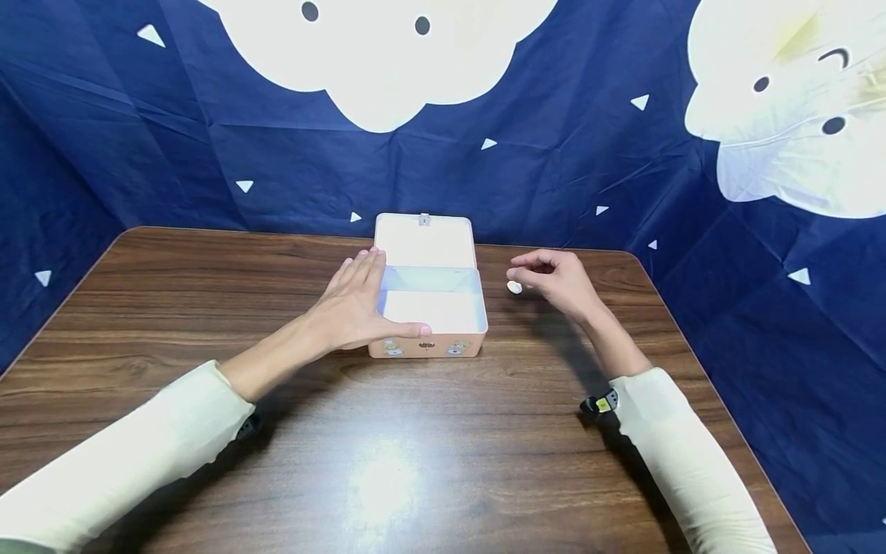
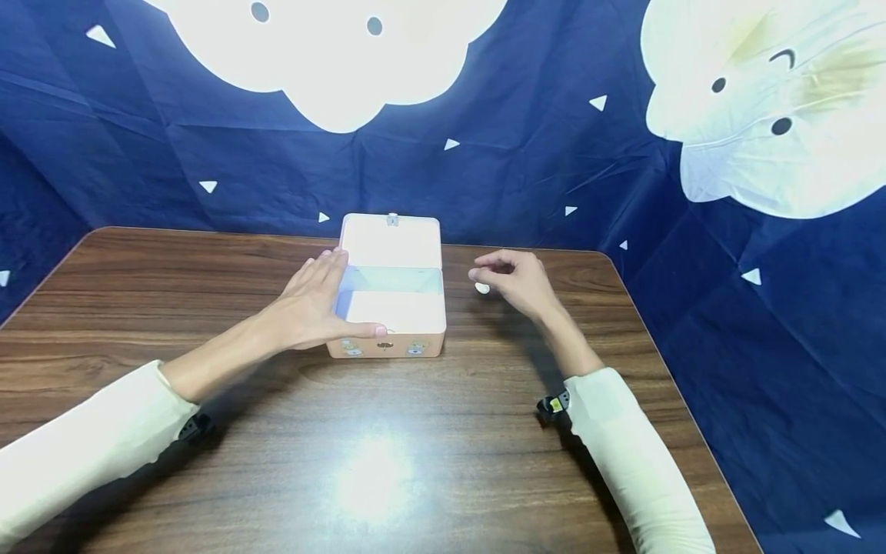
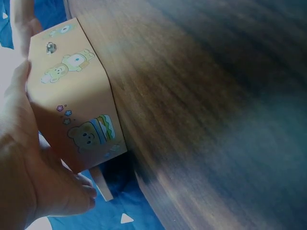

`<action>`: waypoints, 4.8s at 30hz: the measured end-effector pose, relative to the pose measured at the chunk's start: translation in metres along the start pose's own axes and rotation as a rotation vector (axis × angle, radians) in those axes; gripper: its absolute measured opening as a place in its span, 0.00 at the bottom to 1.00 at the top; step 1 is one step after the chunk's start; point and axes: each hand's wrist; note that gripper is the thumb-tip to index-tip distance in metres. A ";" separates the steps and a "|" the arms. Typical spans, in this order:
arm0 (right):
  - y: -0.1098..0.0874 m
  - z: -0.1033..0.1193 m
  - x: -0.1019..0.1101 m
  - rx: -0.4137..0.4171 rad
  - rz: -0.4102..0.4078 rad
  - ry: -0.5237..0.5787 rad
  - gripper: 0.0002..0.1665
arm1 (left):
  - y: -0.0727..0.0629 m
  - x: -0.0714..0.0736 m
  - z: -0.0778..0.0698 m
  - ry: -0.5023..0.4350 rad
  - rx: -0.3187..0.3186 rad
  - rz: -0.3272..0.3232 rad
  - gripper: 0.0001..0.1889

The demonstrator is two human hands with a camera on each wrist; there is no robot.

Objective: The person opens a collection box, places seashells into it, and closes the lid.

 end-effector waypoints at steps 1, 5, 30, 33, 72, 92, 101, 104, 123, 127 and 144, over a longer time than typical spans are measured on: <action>0.001 -0.003 0.001 -0.012 0.002 -0.005 0.25 | 0.000 0.000 0.000 -0.003 -0.001 -0.001 0.84; 0.003 -0.014 0.004 -0.051 -0.003 -0.027 0.24 | -0.001 0.000 -0.002 -0.012 0.004 0.003 0.84; 0.017 -0.040 -0.001 -0.199 0.086 -0.183 0.25 | -0.001 -0.003 -0.002 0.013 0.011 0.013 0.85; 0.019 -0.040 -0.002 -0.208 0.097 -0.191 0.25 | -0.001 -0.003 -0.001 0.016 0.011 0.011 0.85; 0.014 -0.023 -0.006 -0.144 0.044 -0.078 0.16 | -0.001 -0.004 -0.002 0.007 0.012 0.008 0.85; 0.000 0.013 -0.024 -0.025 -0.042 -0.036 0.18 | -0.001 -0.003 -0.001 0.010 0.000 0.008 0.83; -0.008 0.031 -0.034 0.010 -0.056 0.012 0.17 | -0.001 -0.003 0.000 0.000 -0.005 0.007 0.83; -0.011 0.037 -0.038 0.037 -0.067 0.027 0.15 | -0.001 -0.004 0.000 0.003 -0.004 0.007 0.83; -0.016 0.061 -0.063 0.127 -0.038 0.051 0.18 | -0.004 -0.002 -0.003 0.017 0.003 -0.002 0.82; -0.014 0.063 -0.070 0.141 -0.001 0.057 0.18 | -0.004 -0.003 -0.002 0.025 0.001 -0.004 0.82; -0.009 0.066 -0.083 0.115 0.045 0.041 0.18 | -0.003 -0.004 -0.002 0.006 0.013 0.008 0.83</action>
Point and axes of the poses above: each hand's wrist, its own y-axis towards the middle knuckle, its own x-axis out of the back of the hand, z = x × y
